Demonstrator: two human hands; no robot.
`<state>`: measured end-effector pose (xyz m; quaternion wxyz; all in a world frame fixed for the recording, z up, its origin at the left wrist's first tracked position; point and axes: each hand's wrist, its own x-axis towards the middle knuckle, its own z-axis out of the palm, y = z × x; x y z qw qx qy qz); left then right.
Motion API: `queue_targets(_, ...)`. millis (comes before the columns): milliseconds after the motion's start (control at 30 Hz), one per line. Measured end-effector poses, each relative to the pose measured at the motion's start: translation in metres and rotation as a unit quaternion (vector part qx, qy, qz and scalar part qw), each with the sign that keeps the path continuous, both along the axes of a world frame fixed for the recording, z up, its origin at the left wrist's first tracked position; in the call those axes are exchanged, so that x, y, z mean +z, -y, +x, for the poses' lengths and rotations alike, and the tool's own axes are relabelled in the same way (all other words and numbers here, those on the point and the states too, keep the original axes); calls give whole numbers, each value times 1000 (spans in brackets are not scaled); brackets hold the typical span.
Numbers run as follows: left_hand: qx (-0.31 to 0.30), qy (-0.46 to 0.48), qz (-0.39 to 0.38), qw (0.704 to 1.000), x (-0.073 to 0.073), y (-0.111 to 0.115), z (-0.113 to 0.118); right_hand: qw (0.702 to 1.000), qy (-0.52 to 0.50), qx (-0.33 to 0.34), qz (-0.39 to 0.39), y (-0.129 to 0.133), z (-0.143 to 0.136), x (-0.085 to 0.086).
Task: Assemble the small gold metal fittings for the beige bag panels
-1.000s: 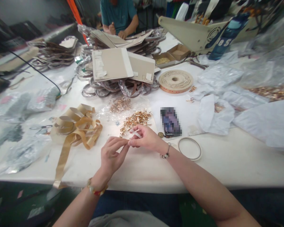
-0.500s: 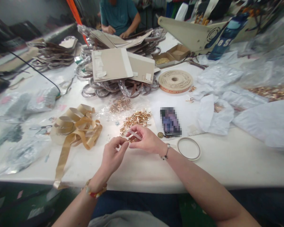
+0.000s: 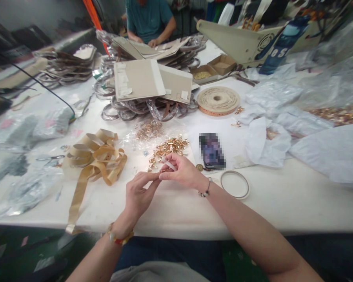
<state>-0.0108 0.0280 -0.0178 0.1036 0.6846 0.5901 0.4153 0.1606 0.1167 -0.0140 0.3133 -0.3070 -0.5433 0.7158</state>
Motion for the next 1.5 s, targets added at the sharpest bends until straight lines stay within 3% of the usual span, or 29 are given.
queue_targets(167,55,96,-75,991,-2,1,2,1000,1,1,22,0,-1,-8)
queue_targets(333,65,138,-117,981,-4,0,2,1000,5,-4,28,1,-1,-8)
queue_targets(500,11,16,-15,1000,-1,-1,2,999,27,-7,21,1,0,-3)
queue_targets(667,-25,-102,83,991,-5,-1,-1,999,51,13,0,1,1,-3)
queue_targets(900,-6,-169,76,983,-6,0,-3,996,83,35,-3,1,1,-1)
queue_targets(1067,10,-110,18,994,-4,-1,-2,996,63,6,56,1,1,-3)
queue_targets(1233,53,12,-31,998,-7,3,0,999,40,6,28,1,1,-4)
queue_targets(1400,121,170,-109,972,-13,6,2,1000,0,6,-20,0,1,0)
queue_targets(1500,129,205,-121,963,-15,7,3,1000,-4,9,-30,0,1,0)
